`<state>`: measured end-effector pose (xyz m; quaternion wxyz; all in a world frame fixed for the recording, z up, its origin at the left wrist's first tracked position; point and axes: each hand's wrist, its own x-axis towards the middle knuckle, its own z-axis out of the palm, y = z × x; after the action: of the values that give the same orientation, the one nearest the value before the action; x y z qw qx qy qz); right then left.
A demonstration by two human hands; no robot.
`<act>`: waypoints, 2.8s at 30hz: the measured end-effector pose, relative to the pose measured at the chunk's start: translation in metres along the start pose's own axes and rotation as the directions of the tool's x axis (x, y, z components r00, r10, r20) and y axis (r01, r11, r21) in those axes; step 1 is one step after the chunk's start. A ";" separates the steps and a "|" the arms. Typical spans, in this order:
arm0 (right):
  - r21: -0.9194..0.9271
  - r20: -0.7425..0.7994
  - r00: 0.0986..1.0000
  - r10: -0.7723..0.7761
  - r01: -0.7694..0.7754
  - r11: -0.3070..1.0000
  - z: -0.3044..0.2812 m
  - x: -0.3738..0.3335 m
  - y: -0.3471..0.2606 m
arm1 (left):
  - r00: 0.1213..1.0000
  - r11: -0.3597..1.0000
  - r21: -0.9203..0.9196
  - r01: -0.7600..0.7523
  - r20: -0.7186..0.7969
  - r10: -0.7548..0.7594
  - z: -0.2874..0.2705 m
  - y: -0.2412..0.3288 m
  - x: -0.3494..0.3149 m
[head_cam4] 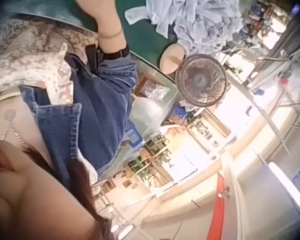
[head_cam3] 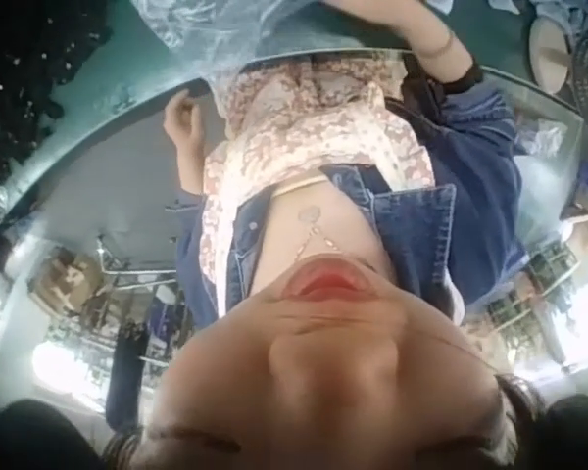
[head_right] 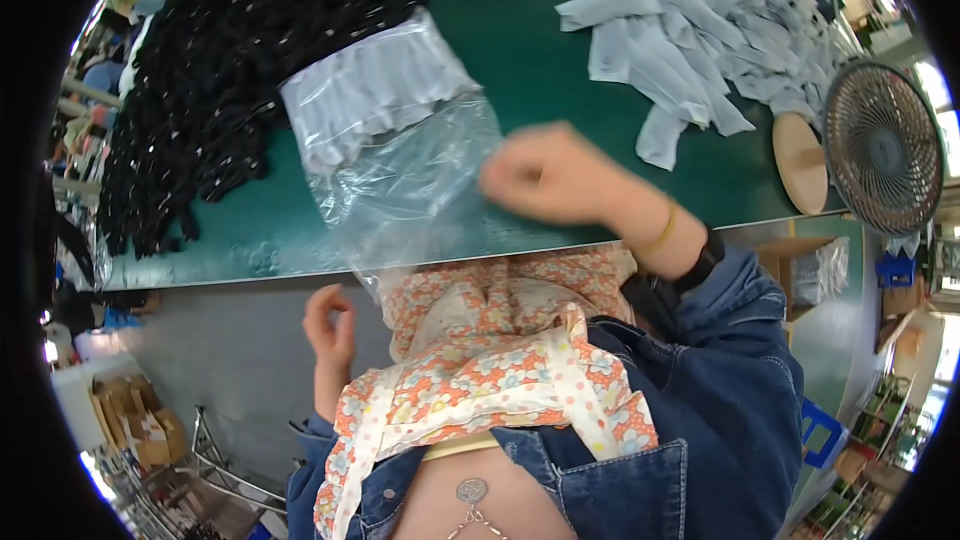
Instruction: The person opens a plastic bag, gathers several white wrapped items from a pile, and places them into the bag. After filling the bag, the person seals it and places it into a cardboard box.
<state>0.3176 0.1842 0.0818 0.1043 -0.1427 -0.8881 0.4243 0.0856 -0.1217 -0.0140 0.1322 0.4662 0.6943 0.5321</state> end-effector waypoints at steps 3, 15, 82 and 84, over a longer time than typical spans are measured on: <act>-0.522 -0.641 0.761 -0.097 -0.340 0.782 -0.080 0.009 0.083 | 0.997 0.992 -0.117 -0.044 -0.070 0.036 -0.002 0.014 0.017; -0.813 -0.374 0.926 -0.058 -0.298 0.500 -0.043 -0.031 0.096 | 0.665 0.691 0.045 -0.722 0.323 0.673 0.062 0.143 0.139; -0.144 -0.785 0.619 -0.035 -0.127 0.981 -0.028 -0.077 0.023 | 0.877 0.988 0.153 0.006 0.475 -0.079 0.207 0.093 0.145; -0.225 -0.762 0.637 -0.116 -0.092 0.970 -0.034 -0.076 0.018 | 0.878 0.988 0.156 0.004 0.472 -0.078 0.206 0.093 0.145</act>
<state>0.4025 0.1929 0.0839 0.4571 -0.3154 -0.8046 0.2103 0.1957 0.1198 0.0289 0.2746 0.5766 0.6881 0.3443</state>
